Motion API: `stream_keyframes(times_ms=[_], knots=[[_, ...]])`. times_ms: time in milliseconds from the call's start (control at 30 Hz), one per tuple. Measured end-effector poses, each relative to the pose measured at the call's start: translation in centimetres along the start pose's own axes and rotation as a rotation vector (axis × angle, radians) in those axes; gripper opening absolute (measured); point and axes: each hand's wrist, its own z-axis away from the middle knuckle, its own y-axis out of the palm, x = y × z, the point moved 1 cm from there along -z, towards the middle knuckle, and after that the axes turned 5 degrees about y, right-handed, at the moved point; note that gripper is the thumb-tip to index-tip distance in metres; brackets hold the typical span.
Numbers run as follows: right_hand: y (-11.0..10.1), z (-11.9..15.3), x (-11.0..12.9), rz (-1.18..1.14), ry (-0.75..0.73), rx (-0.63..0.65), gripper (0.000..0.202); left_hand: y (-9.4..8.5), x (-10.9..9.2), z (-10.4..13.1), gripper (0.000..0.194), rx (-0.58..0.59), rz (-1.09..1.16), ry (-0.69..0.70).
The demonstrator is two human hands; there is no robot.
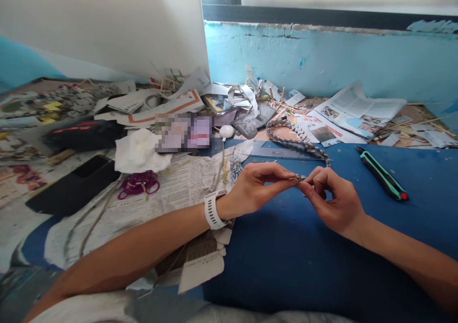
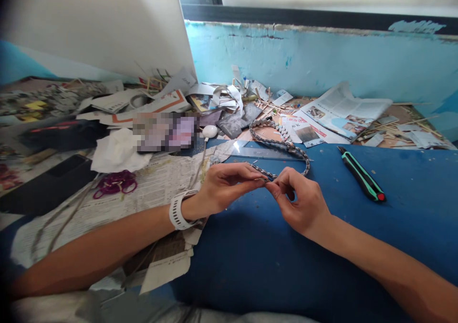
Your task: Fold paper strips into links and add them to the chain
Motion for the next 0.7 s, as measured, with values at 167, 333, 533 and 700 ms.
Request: stream_keyframes(times_ms=[167, 333, 533, 700], knots=[[0.0, 0.0, 0.0, 0.065, -0.041, -0.1, 0.015, 0.2, -0.4, 0.0, 0.011, 0.062, -0.055, 0.083], [0.0, -0.5, 0.1, 0.108, -0.034, -0.144, 0.011, 0.0, -0.9, -0.2, 0.013, 0.118, -0.128, 0.073], [-0.2, -1.0, 0.1, 0.04, -0.087, -0.122, 0.01, 0.2, -0.5, -0.3, 0.018, 0.073, 0.054, 0.025], [-0.6, -1.1, 0.3, -0.015, -0.176, -0.049, 0.022, 0.2, -0.1, -0.2, 0.026, 0.057, 0.047, -0.047]])
